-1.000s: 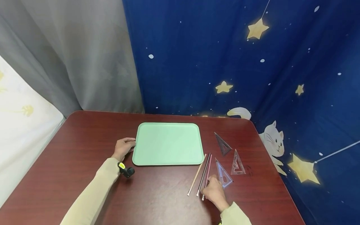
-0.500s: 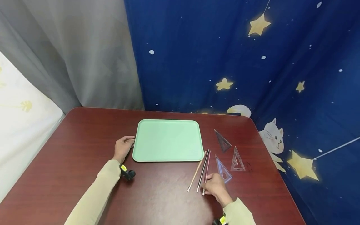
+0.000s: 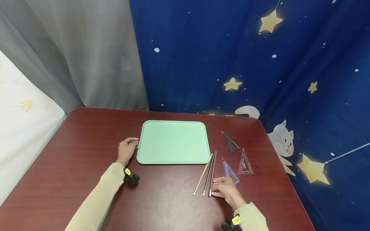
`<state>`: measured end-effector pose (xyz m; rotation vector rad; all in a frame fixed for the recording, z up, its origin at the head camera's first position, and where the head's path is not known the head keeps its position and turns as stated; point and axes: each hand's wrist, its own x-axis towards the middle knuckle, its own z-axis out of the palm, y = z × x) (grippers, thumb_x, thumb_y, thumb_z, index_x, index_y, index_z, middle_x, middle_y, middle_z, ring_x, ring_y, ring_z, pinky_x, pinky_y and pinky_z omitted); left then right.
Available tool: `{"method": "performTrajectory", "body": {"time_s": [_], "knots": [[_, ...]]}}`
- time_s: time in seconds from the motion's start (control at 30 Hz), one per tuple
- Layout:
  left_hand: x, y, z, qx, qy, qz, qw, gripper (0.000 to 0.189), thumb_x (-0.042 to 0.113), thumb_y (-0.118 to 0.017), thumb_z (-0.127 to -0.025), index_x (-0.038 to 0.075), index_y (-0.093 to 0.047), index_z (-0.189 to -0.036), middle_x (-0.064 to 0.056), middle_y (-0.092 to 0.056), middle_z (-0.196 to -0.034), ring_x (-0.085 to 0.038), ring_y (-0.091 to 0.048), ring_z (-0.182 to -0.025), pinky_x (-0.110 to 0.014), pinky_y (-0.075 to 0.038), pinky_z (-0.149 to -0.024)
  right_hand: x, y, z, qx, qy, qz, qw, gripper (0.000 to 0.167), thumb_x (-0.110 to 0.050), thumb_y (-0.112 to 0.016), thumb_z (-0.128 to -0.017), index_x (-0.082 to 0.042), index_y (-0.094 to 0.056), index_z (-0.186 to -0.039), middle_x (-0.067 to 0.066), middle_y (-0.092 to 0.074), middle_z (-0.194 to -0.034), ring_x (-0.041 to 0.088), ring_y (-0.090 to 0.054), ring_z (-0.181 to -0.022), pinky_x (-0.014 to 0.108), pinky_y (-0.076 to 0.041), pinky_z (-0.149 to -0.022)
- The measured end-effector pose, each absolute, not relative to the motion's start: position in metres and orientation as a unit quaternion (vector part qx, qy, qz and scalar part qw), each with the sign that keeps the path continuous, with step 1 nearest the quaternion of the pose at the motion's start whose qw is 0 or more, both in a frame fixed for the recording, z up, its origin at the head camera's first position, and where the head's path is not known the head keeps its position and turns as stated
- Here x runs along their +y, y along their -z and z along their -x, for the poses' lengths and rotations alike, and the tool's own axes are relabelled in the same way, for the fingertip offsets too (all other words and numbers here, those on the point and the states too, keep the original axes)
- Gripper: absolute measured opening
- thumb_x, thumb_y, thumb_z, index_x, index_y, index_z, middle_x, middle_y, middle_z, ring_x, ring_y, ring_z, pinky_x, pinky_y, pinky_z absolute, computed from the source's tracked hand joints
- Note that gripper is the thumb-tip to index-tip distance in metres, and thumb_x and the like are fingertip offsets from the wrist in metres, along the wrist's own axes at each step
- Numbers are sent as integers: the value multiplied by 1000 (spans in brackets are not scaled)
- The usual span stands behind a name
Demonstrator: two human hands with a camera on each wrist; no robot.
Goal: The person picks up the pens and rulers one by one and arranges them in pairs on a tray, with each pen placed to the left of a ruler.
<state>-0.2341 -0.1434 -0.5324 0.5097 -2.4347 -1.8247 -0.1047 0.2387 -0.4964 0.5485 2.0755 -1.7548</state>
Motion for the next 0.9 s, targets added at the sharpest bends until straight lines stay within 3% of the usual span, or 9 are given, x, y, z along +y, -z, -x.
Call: {"method": "performTrajectory", "body": {"time_s": [0.27, 0.4, 0.9], "knots": [[-140, 544, 227, -830, 533, -134, 96, 25, 14, -55, -91, 10, -71, -109, -11, -72, -98, -15, -62, -75, -25, -46, -68, 247, 499, 105, 681, 676, -147, 240, 41, 11, -59, -79, 21, -46, -117, 3, -63, -82, 12, -66, -76, 28, -57, -73], [-137, 547, 225, -829, 530, -127, 127, 27, 12, -57, -89, 10, -72, -110, -10, -72, -93, -18, -63, -77, -27, -47, -69, 246, 497, 107, 677, 680, -140, 244, 42, 11, -59, -80, 20, -46, -119, 3, -63, -84, 12, -65, -77, 29, -57, -74], [-133, 547, 226, -830, 524, -137, 134, 24, 12, -60, -88, 12, -74, -108, -9, -71, -92, -21, -65, -80, -30, -50, -70, 230, 488, 128, 675, 683, -102, 258, 42, 10, -56, -82, 20, -43, -120, 2, -63, -86, 10, -65, -78, 27, -56, -73]]}}
